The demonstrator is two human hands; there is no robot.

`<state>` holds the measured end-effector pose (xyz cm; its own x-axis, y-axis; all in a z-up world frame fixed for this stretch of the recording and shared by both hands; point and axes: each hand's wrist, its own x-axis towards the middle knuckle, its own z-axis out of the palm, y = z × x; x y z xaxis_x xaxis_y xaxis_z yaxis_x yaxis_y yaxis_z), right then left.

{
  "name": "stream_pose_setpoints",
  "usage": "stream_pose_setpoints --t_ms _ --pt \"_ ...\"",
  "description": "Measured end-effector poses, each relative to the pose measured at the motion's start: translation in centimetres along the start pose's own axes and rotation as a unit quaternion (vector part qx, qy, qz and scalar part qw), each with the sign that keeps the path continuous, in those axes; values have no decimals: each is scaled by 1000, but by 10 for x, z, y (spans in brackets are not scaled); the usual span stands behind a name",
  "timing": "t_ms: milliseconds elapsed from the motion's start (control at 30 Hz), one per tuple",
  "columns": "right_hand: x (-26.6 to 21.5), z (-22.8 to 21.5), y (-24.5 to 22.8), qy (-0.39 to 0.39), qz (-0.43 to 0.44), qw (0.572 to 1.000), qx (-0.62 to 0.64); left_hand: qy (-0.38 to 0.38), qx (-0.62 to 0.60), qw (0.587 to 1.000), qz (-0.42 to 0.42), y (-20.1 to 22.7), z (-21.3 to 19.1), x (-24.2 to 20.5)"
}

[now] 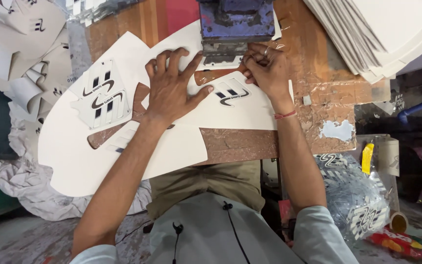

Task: The person uses a manual press to punch holes into white paper cutouts with a printed logo. They repeatedly pick up a cutout, align it under the press, operate the lever to punch, and then move the finished piece aside.

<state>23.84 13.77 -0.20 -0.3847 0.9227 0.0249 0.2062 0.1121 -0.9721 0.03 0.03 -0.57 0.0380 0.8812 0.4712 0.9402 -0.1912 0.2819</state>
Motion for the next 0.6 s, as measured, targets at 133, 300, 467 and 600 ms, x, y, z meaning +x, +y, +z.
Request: stream_pose_setpoints --t_ms 133,300,467,600 --pt "4 -1 -4 2 -7 1000 -8 -12 7 1000 1 1 -5 6" --pt "-35 -13 -16 -19 36 999 -12 -79 -84 993 5 -36 -38 -13" --pt "-108 -41 -16 50 -48 989 -129 29 116 981 -154 -144 -103 -89" --pt "-125 -20 -27 37 -94 984 -148 72 -140 940 -302 -152 -104 -148"
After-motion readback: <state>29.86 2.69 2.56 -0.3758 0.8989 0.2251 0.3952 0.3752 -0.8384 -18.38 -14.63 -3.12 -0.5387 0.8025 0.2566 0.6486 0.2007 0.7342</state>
